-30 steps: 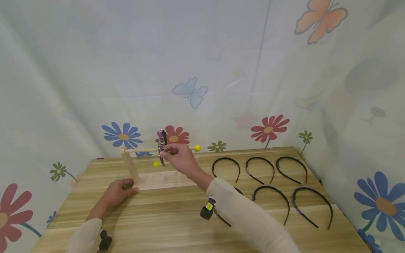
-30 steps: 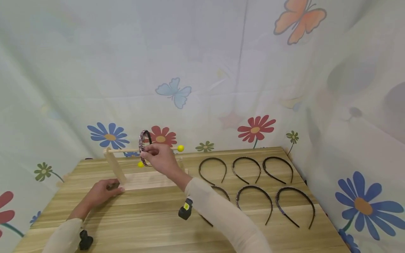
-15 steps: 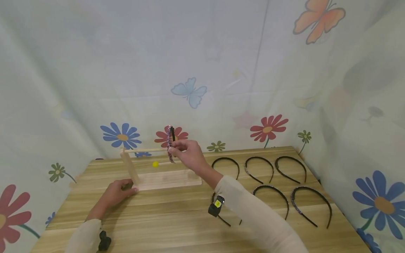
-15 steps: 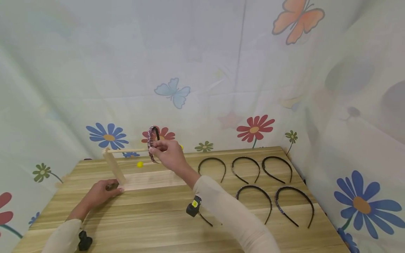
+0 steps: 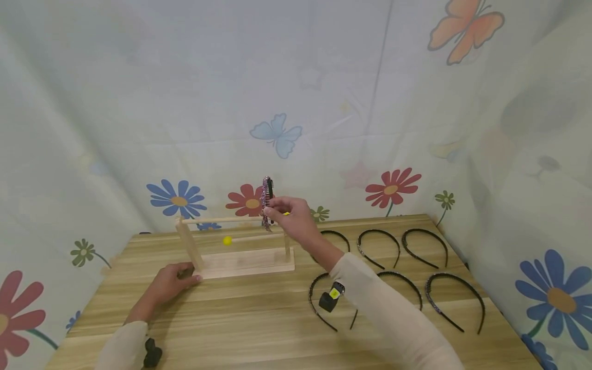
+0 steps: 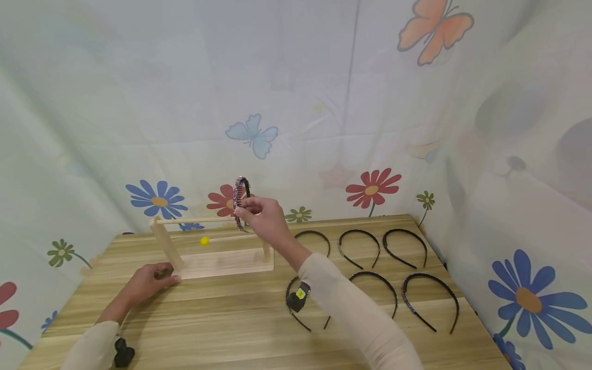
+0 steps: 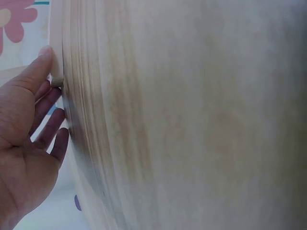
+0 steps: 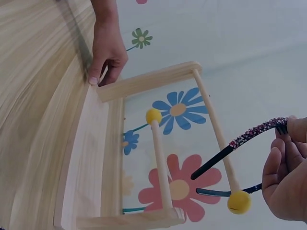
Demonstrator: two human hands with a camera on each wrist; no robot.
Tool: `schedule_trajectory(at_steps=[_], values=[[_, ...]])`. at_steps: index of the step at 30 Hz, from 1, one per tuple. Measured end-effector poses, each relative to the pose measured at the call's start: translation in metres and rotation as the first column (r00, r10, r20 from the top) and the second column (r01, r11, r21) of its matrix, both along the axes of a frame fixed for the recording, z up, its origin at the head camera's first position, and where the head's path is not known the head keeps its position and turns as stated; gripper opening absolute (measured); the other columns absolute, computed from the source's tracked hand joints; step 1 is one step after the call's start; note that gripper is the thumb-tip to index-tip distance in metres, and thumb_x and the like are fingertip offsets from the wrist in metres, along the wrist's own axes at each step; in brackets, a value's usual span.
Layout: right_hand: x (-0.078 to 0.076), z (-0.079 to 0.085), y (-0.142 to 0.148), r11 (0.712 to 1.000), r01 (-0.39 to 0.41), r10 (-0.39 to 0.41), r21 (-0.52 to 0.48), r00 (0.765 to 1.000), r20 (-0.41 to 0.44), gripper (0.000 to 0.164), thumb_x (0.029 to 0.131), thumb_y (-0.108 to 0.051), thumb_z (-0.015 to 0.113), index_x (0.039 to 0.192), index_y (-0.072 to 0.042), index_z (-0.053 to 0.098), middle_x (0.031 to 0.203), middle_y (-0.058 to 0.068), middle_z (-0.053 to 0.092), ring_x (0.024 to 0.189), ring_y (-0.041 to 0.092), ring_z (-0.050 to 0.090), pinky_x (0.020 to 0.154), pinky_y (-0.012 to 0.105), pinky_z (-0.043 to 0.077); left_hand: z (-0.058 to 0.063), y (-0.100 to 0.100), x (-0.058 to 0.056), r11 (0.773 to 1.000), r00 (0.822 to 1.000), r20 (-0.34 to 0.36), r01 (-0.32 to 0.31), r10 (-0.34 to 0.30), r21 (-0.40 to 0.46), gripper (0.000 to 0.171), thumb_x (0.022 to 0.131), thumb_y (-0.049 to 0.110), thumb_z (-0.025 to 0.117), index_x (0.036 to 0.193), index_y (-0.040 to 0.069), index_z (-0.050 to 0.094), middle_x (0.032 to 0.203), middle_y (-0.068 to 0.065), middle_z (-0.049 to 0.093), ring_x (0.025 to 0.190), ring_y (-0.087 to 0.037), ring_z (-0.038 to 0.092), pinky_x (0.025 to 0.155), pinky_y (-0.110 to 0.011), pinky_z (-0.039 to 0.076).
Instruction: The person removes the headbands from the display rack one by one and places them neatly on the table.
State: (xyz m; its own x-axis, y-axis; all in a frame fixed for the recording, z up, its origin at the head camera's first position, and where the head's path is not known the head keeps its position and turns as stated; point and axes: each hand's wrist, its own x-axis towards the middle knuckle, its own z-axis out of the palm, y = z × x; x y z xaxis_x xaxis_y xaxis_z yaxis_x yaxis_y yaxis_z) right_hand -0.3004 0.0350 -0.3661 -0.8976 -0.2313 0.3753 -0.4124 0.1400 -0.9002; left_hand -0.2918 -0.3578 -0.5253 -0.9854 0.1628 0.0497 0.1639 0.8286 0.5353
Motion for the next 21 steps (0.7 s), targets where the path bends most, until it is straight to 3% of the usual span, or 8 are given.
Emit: schedule_trajectory(at_steps=[8,21], values=[[0.001,0.004,0.016,0.998,0.041,-0.039,0.036,0.998,-0.046,0.018,0.099,-0.021,0.071,0.108,-0.006,0.075,0.102,0.006,0.076,0.095,0.019,0.067,0.076,0.03,0.057,-0.001,0.0,-0.001,1.0,1.0,-0.001,0.002,-0.002,0.001,0.059,0.095,0.037,0.074,0.134,-0.005,0.063,0.139,-0.03,0.058,0.131,-0.051,0.051,0.103,-0.066,0.042],[0.008,0.009,0.036,0.999,0.043,-0.043,0.024,0.999,-0.012,0.018,0.099,-0.021,0.071,0.108,-0.007,0.075,0.103,0.006,0.076,0.095,0.019,0.066,0.074,0.03,0.056,-0.004,-0.002,-0.001,1.0,1.0,-0.011,0.004,-0.003,0.014,0.06,0.094,0.041,0.075,0.133,-0.004,0.064,0.138,-0.029,0.059,0.13,-0.05,0.053,0.101,-0.065,0.044]])
